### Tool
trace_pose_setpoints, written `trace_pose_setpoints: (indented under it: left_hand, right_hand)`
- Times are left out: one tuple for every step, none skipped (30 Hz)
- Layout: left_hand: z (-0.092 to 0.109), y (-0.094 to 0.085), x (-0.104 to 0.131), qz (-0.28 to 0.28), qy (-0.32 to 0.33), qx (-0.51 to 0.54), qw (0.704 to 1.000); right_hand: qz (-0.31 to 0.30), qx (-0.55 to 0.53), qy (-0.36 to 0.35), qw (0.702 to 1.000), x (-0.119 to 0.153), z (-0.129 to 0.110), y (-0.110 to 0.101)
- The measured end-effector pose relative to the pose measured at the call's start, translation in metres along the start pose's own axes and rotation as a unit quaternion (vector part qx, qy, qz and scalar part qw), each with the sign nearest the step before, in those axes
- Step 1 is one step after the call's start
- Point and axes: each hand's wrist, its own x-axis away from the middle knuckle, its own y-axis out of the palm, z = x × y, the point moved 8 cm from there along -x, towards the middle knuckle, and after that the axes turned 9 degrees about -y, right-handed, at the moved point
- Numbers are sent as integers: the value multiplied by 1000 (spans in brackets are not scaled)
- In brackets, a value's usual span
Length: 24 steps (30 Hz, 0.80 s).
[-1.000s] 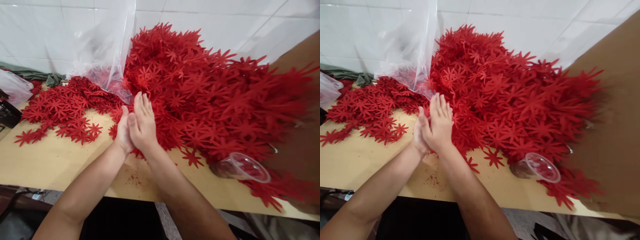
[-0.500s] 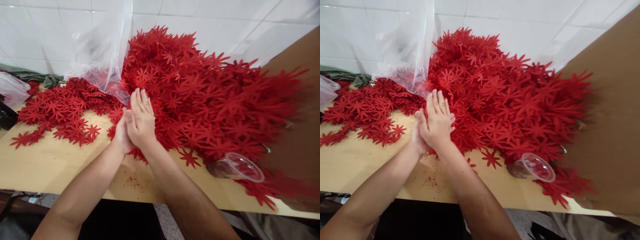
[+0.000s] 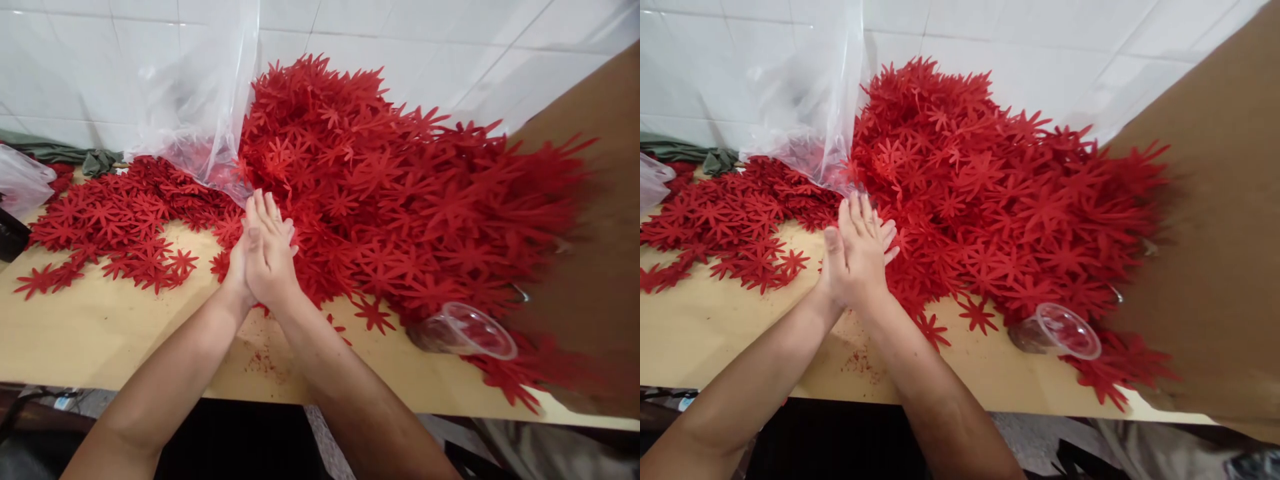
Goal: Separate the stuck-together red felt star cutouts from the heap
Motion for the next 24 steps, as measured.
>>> trace_pose_setpoints:
  left_hand:
    - [-3,6,1,-26,-2,0,1000]
    - [-5,10,2,-46,-6,1,999]
    - [-6,13,3,-57,-11,4,998]
    - [-7,13,4,-54,-16,6,998]
    - [-7,11,4,-45,-24,8,999]
    - [-7,8,3,-37,-34,9,999]
    - [-6,5,2,-33,-46,10,998]
    - [-5,1,1,-28,-56,10,998]
    - [-3,-4,-1,-16,-62,11,998]
    - [0,-11,-3,2,-61,11,998]
    - [4,-18,-4,25,-52,11,998]
    - [7,-23,-5,47,-35,11,998]
    - [11,-26,-5,64,-10,10,998]
    - [14,-26,-4,73,16,7,997]
    - [15,-24,-3,73,37,2,997]
    - [14,-19,-1,66,52,-7,996]
    - [11,-13,0,55,57,-19,997]
    - [7,-6,1,39,52,-30,997]
    - [1,-1,1,22,38,-38,998]
    - [-5,4,1,4,19,-41,999]
    - [-9,7,0,-8,1,-39,999]
    - [-12,7,-1,-14,-16,-32,999]
    - [-13,5,-2,-12,-31,-23,999]
    - [-13,1,-4,-2,-42,-12,999]
  right_hand:
    - [16,11,12,1000,-6,12,-2]
    - [25,22,24,999,-11,23,-4]
    - [29,33,37,998,-13,34,-5]
    - [27,39,47,998,-13,42,-5]
    - [24,40,51,998,-10,47,-5]
    - [22,37,46,998,-5,47,-4]
    - [18,31,36,999,3,42,-2]
    - [15,24,22,999,12,34,1]
    - [9,11,14,1000,21,25,4]
    - [-6,-6,14,1000,30,16,10]
    - [-17,-21,9,1000,36,6,16]
    - [-24,-37,18,999,40,1,20]
    - [-30,-55,32,998,40,-1,24]
    - [-34,-73,50,995,38,2,28]
    - [-34,-88,76,993,33,9,30]
    - [-30,-98,101,990,27,20,30]
    - [-21,-97,124,987,20,32,28]
    - [3,-84,148,985,13,47,23]
    - [24,-65,153,986,6,58,16]
    - [45,-42,148,987,0,68,9]
    - [61,-23,139,988,-4,75,2]
    - [70,-13,128,989,-7,80,-4]
    - [75,-12,118,990,-9,83,-10]
    - [77,-21,112,991,-10,84,-14]
